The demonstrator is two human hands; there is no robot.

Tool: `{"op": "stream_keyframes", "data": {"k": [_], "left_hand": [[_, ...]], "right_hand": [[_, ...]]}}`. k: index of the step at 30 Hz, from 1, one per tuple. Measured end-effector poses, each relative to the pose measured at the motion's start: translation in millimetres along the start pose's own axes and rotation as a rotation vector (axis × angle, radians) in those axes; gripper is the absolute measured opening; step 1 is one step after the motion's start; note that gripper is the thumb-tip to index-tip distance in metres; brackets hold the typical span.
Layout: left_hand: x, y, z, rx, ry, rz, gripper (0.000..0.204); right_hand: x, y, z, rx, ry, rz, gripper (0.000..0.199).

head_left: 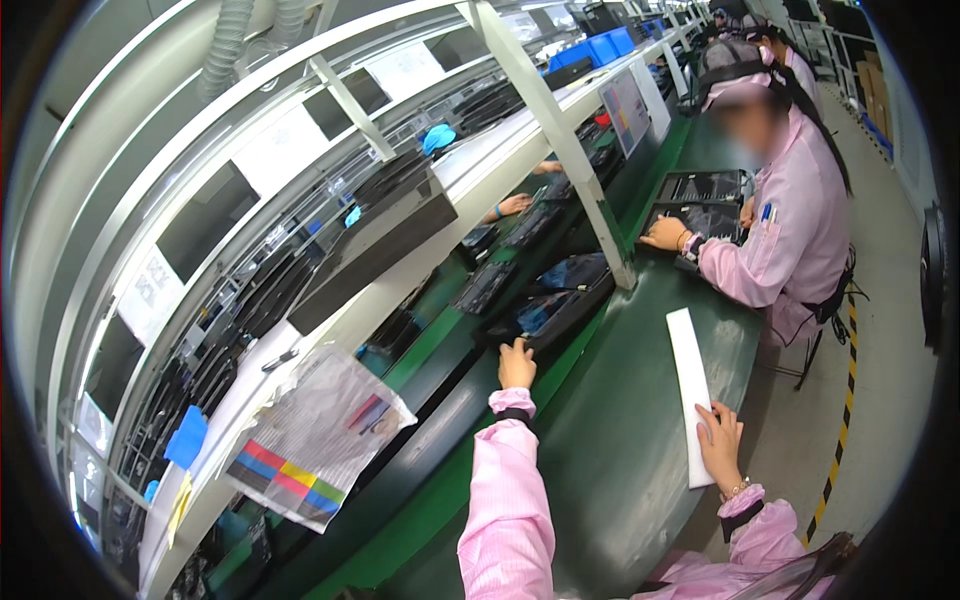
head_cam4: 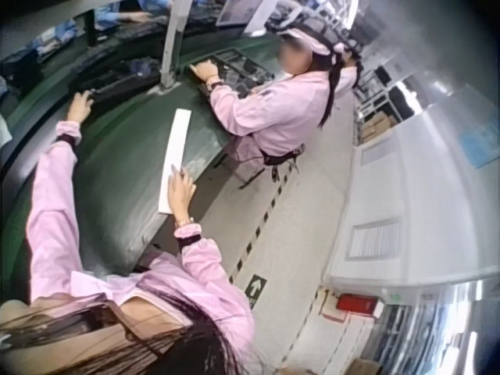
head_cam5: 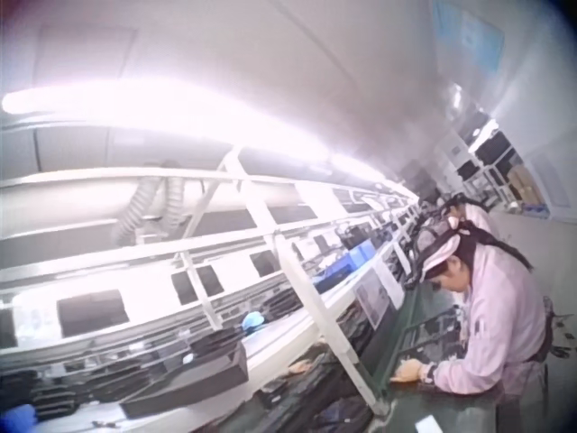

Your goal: The worker is performing a quality inspection or functional test on several tablet computers on an electronics assembly line.

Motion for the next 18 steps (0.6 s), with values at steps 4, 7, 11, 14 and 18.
{"op": "stream_keyframes", "data": {"k": [4,7,11,14,18], "left_hand": [[73.9,50.6,-41.4,-0.035,0.055,0.085,0.027],[108.6,111.6,-28.3,-0.098,0.117,0.087,0.025],[144.1,228.2,-12.1,0.063,0.169,0.040,0.023],[177.4,327.2,17.7,0.188,0.116,0.084,0.025],[211.0,436.2,42.7,0.400,0.083,0.086,0.024]], "right_hand": [[0.9,-3.0,-16.1,0.021,0.009,-0.023,0.036],[1.7,6.4,6.6,0.005,0.080,0.024,0.037],[-9.6,4.8,9.9,0.037,0.160,-0.014,0.037],[-5.5,7.8,7.5,0.117,0.214,-0.050,0.047],[-11.6,8.8,-0.9,0.269,0.262,-0.146,0.068]]}}
Point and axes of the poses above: each hand's wrist, its own y-axis away from the middle knuckle, its own x-axis out of the back of the hand, z = x × y, the point moved 9 cm from there along -y, towards the middle knuckle, and after that the axes turned 9 degrees about y, right-handed, at the moved point
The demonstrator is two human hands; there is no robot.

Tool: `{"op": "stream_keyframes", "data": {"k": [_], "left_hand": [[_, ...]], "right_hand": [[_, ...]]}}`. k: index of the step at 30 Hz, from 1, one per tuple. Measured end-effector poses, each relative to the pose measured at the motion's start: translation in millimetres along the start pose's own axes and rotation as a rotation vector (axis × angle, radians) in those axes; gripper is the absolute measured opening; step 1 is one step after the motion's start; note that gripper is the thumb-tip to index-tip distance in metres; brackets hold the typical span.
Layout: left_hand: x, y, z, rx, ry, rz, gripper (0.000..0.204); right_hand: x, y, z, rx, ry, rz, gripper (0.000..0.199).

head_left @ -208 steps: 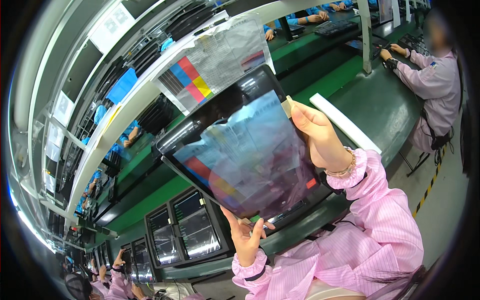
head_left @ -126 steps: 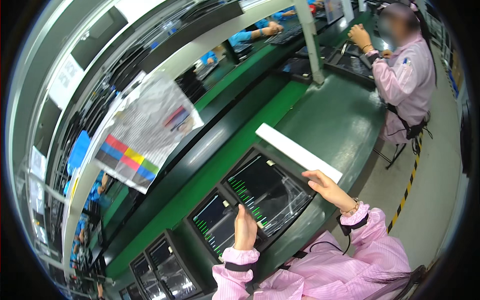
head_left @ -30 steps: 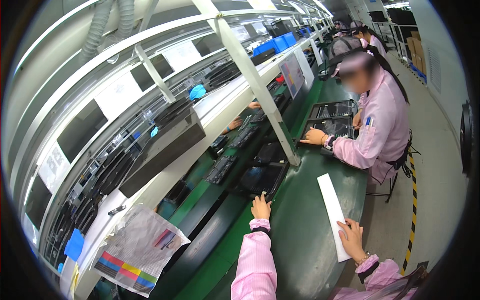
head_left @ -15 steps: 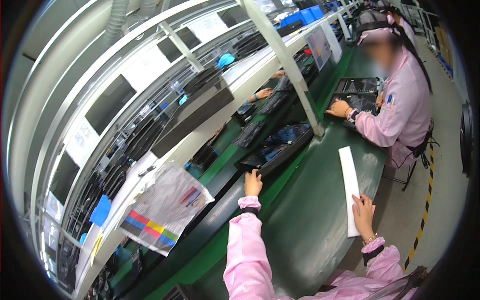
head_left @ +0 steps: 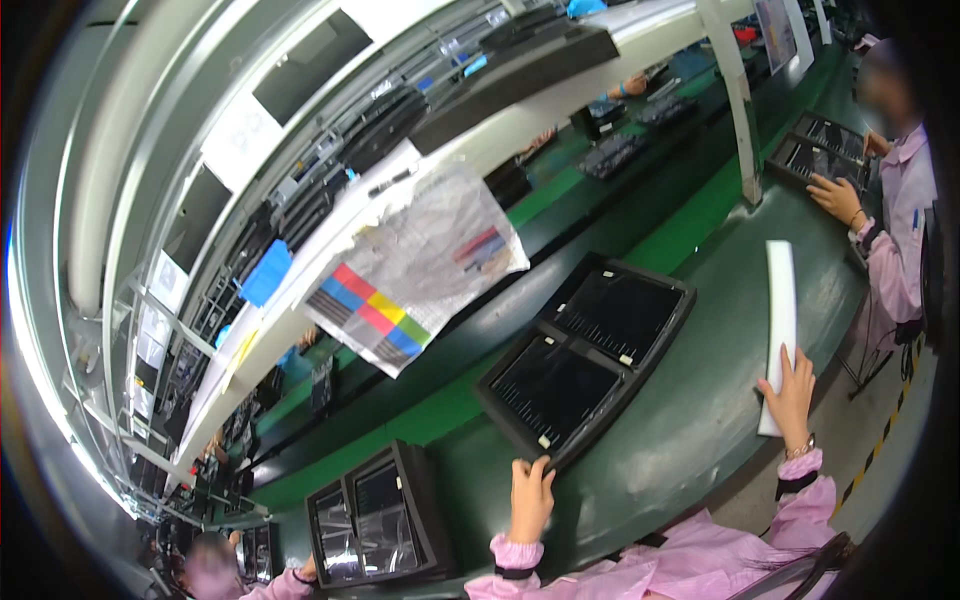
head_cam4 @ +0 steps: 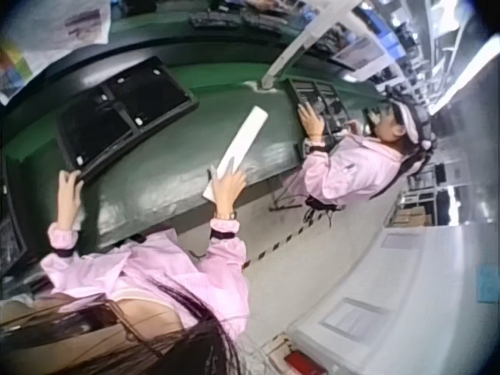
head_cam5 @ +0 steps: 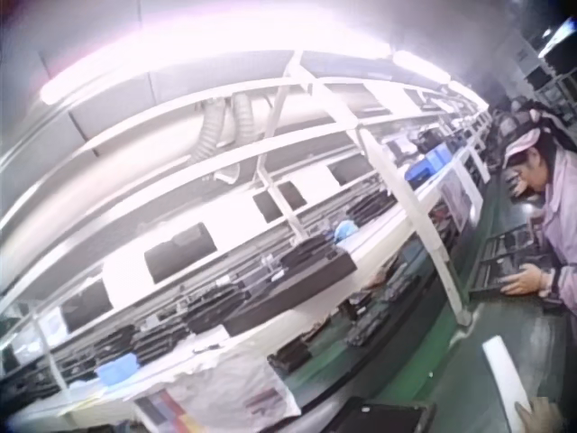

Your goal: The worker is performing a quality inspection or functional test on several tablet computers on an electronics assembly line.

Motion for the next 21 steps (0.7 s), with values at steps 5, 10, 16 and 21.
{"op": "stream_keyframes", "data": {"k": [5,10,16,21], "left_hand": [[35.8,105.1,-25.5,0.242,-0.159,-0.084,0.026],[82.0,143.4,-59.8,0.389,-0.046,-0.158,0.033],[91.7,152.6,-117.8,0.546,0.463,0.189,0.057],[84.4,124.3,-131.9,0.518,0.390,0.099,0.061]], "right_hand": [[-9.7,-28.1,-37.7,0.241,-0.105,-0.233,0.068],[-7.5,-33.0,-69.4,0.296,-0.135,-0.351,0.059],[-15.6,20.3,-161.3,0.631,-0.371,-0.640,0.046],[22.8,-1.0,-221.9,0.722,-0.037,-0.496,0.047]]}}
Point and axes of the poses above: each hand's wrist, its own y-axis away from the middle knuckle, its own x-axis out of the back of the hand, z = x × y, the point moved 9 cm from there along -y, towards the middle knuckle, and after that the axes turned 9 degrees about y, right-handed, at the moved point
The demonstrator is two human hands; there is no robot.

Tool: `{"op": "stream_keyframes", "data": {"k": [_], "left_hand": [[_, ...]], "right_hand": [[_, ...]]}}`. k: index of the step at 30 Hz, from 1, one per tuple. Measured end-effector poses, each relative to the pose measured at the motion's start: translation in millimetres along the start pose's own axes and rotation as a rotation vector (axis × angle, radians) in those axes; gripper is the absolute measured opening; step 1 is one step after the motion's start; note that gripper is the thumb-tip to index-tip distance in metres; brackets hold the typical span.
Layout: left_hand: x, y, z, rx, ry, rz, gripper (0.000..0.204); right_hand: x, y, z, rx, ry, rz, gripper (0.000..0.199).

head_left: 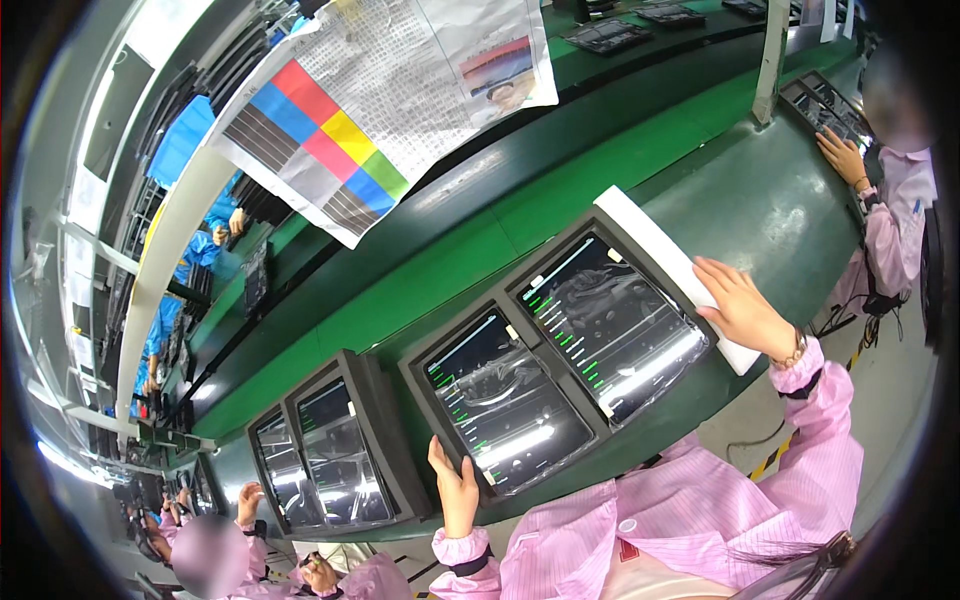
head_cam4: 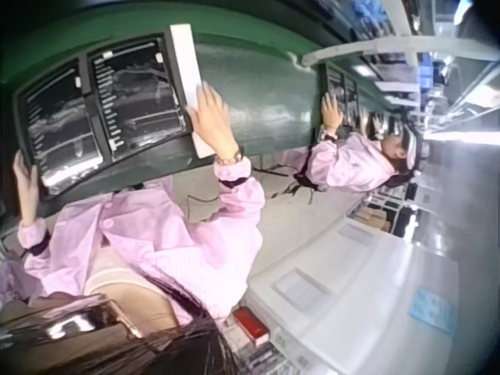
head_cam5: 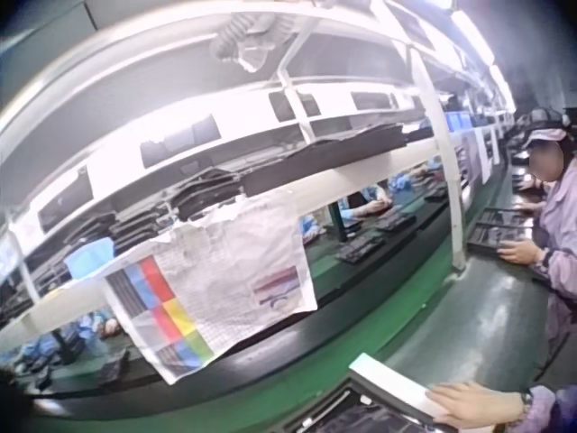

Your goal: The worker is performing a quality inspection or functional test on several tablet computers on an electronics assembly line.

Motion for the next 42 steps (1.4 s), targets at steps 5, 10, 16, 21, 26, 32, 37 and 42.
{"op": "stream_keyframes", "data": {"k": [5,10,16,21,26,32,37,42], "left_hand": [[-0.1,-16.7,1.2,-0.010,0.019,-0.016,0.062],[-1.7,-26.8,5.1,-0.009,0.028,-0.041,0.060],[-0.3,-37.4,54.1,-0.214,-0.265,0.077,0.054],[-18.2,-57.1,77.5,-0.292,-0.585,-0.025,0.052],[-24.8,-62.0,61.1,-0.286,-0.715,-0.099,0.057],[0.9,-30.5,46.9,-0.136,-0.433,-0.035,0.075],[-5.6,29.3,6.9,-0.028,-0.190,-0.134,0.110],[-11.4,32.7,-1.3,-0.082,-0.338,-0.059,0.106]], "right_hand": [[3.0,-55.5,-105.4,0.463,-0.178,0.019,0.044],[-30.7,-75.6,-139.5,0.626,-0.072,0.034,0.042],[-6.5,-74.4,-122.1,0.429,-0.114,0.041,0.039],[9.8,-33.7,-59.1,0.043,-0.103,0.115,0.040],[-27.7,43.5,-1.4,-0.192,-0.071,0.002,0.040],[-29.2,85.3,10.2,-0.230,0.125,0.043,0.048],[-13.6,100.1,16.8,-0.342,0.073,0.044,0.054],[13.2,87.2,-14.1,-0.373,-0.089,0.352,0.053]]}}
Point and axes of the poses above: each hand's wrist, its own y-axis away from the middle knuckle, its own x-axis out of the back of the hand, z = x × y, the point moved 9 cm from there along -y, towards the middle knuckle, and after that the axes turned 9 degrees about y, right-handed, at the moved point
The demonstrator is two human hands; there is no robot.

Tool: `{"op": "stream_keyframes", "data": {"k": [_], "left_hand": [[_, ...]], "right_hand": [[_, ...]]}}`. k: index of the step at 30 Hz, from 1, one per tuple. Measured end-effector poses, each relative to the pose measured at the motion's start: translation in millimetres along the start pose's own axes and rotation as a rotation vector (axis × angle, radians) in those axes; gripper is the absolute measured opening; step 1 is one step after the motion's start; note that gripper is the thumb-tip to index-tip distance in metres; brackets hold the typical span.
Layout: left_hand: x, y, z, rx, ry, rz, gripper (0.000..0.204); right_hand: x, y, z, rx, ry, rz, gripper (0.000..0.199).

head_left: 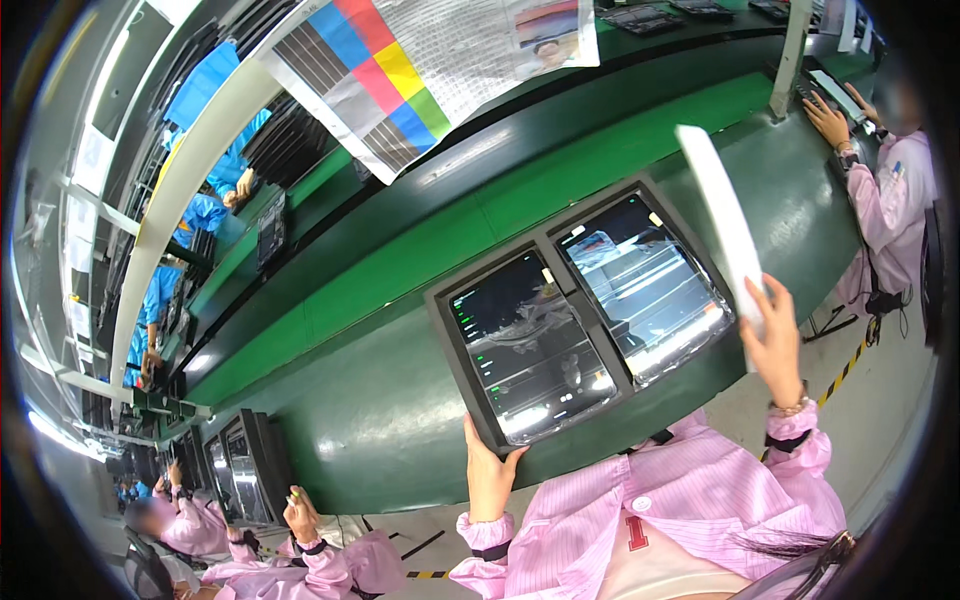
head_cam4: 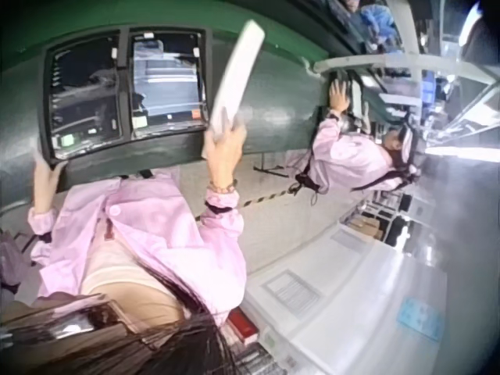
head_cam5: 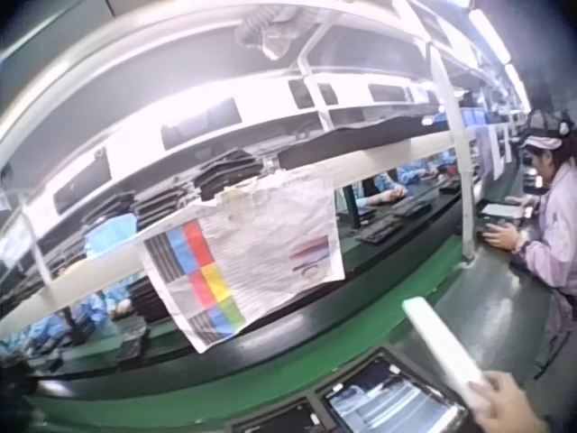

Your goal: The worker is performing a quality inspection or functional test on several tablet computers on an electronics assembly line.

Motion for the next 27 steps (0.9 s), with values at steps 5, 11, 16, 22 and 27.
{"op": "stream_keyframes", "data": {"k": [5,11,16,22,27], "left_hand": [[5.4,-13.8,13.2,-0.040,-0.050,0.002,0.096],[12.3,-4.9,54.4,-0.318,-0.211,0.040,0.089],[7.0,5.7,68.7,-0.407,-0.291,-0.011,0.075],[4.6,-2.0,79.9,-0.357,-0.275,-0.029,0.067],[-23.1,-9.4,118.6,-0.449,-0.221,-0.091,0.061]], "right_hand": [[-26.0,6.3,-116.0,0.244,-0.106,-0.036,0.050],[-51.9,24.2,-188.3,0.412,-0.131,-0.077,0.052],[-58.8,32.6,-196.7,0.444,-0.121,-0.107,0.052],[-54.1,24.9,-186.9,0.430,-0.105,-0.108,0.051],[-28.4,-4.1,-132.0,0.323,-0.018,0.035,0.051]]}}
Point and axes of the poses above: each hand's wrist, its own y-axis away from the middle knuckle, its own x-axis out of the back of the hand, z = x × y, the point moved 9 cm from there along -y, towards the middle knuckle, and after that the axes turned 9 degrees about y, right-handed, at the moved point
